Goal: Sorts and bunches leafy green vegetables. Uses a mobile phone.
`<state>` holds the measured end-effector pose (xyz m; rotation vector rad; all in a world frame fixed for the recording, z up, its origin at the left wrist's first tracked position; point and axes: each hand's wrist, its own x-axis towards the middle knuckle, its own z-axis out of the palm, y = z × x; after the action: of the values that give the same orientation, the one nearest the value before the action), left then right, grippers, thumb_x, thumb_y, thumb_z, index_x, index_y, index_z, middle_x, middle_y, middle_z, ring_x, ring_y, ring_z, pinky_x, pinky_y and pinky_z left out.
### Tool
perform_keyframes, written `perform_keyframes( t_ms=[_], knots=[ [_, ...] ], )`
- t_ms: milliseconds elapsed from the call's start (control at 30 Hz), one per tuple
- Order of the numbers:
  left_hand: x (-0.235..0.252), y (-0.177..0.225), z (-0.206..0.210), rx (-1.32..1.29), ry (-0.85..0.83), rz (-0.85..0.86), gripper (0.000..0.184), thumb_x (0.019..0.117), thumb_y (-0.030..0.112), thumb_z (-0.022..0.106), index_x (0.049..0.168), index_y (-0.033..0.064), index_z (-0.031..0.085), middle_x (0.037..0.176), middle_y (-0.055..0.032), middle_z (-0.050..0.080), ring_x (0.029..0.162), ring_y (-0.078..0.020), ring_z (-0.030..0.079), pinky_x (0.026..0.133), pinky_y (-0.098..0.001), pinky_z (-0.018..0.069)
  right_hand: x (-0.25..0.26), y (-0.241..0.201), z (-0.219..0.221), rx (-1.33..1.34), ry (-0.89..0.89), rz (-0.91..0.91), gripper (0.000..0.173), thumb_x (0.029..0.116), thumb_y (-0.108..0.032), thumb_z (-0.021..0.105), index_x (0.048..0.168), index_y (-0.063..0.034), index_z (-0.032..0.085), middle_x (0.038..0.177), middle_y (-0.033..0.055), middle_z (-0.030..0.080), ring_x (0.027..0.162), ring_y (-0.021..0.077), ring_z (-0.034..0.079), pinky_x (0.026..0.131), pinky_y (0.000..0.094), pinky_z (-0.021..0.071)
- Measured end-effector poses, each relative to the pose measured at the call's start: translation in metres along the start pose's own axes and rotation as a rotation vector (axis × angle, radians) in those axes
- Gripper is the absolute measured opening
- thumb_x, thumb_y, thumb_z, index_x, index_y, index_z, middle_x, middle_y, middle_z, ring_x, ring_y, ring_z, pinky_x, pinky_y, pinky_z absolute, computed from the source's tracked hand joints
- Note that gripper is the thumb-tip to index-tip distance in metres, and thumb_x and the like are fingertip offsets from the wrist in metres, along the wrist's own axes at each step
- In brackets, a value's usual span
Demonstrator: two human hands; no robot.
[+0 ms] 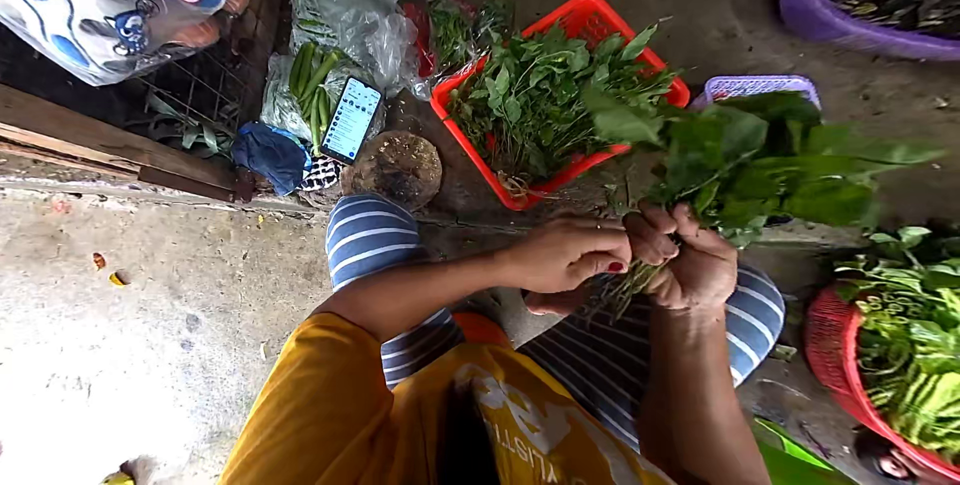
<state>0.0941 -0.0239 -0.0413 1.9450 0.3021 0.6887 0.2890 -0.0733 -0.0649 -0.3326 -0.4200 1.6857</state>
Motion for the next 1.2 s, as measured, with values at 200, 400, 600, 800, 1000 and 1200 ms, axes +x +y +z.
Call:
perform_keyframes(
  t_ms=[200,400,600,800,1000,1200],
  knots=[
    [0.012,-0.010,-0.003,0.351,-0.276,-0.488,0.031,0.1093,0.016,0.044,0.130,0.0005,0.061,0.123,-0.0201,0.068,0.122,-0.0342,0.062,0.112,-0.0559,0.0368,0.014,0.015,-0.008,-0.391,0.334,-0.155,0.038,0.1057,-0.018,0.033,0.082,-0.0157,0.063,0.067,-0.0049,0.059,0.057,0.0059,0.055,0.058,0.0217,0.0509],
    [0.013,-0.013,-0.012,0.033,-0.135,-0.589,0.025,0.1064,0.009,0.051,0.115,-0.0065,0.067,0.116,-0.0194,0.067,0.113,-0.0264,0.061,0.103,-0.0430,0.0459,0.011,0.017,-0.012,-0.402,0.265,-0.194,0.033,0.1040,-0.019,0.043,0.082,-0.0155,0.066,0.068,-0.0044,0.062,0.059,0.0063,0.058,0.060,0.0223,0.0522],
    [0.014,-0.017,0.012,-0.817,0.295,-0.581,0.015,0.1043,-0.002,0.046,0.099,-0.0006,0.060,0.088,0.0012,0.061,0.084,-0.0034,0.057,0.083,-0.0236,0.0487,0.011,0.009,-0.003,-0.143,0.131,-0.224,0.039,0.1077,-0.022,0.039,0.087,-0.0110,0.070,0.074,-0.0008,0.068,0.068,0.0089,0.066,0.067,0.0230,0.0576],
    [0.018,-0.015,-0.011,0.026,-0.285,-0.500,0.025,0.1054,0.008,0.053,0.120,-0.0091,0.065,0.114,-0.0236,0.068,0.108,-0.0291,0.065,0.098,-0.0434,0.0492,0.008,0.011,-0.007,-0.397,0.249,-0.188,0.038,0.1058,-0.018,0.036,0.082,-0.0158,0.065,0.068,-0.0058,0.062,0.056,0.0041,0.057,0.056,0.0197,0.0509],
    [0.019,-0.015,-0.004,0.070,-0.278,-0.609,0.024,0.1007,0.008,0.062,0.116,-0.0095,0.065,0.114,-0.0237,0.067,0.108,-0.0302,0.064,0.099,-0.0442,0.0487,0.004,0.018,-0.010,-0.539,0.303,-0.168,0.029,0.1001,-0.014,0.043,0.080,-0.0158,0.064,0.065,-0.0054,0.059,0.053,0.0054,0.054,0.053,0.0213,0.0485],
    [0.013,-0.024,0.015,0.120,-0.091,-0.431,0.015,0.0942,0.005,0.064,0.101,-0.0079,0.069,0.104,-0.0204,0.067,0.102,-0.0298,0.063,0.098,-0.0455,0.0468,0.001,0.014,-0.010,-0.471,0.294,-0.200,0.033,0.1033,-0.017,0.041,0.080,-0.0160,0.064,0.066,-0.0055,0.059,0.054,0.0049,0.055,0.054,0.0202,0.0491]
  ],
)
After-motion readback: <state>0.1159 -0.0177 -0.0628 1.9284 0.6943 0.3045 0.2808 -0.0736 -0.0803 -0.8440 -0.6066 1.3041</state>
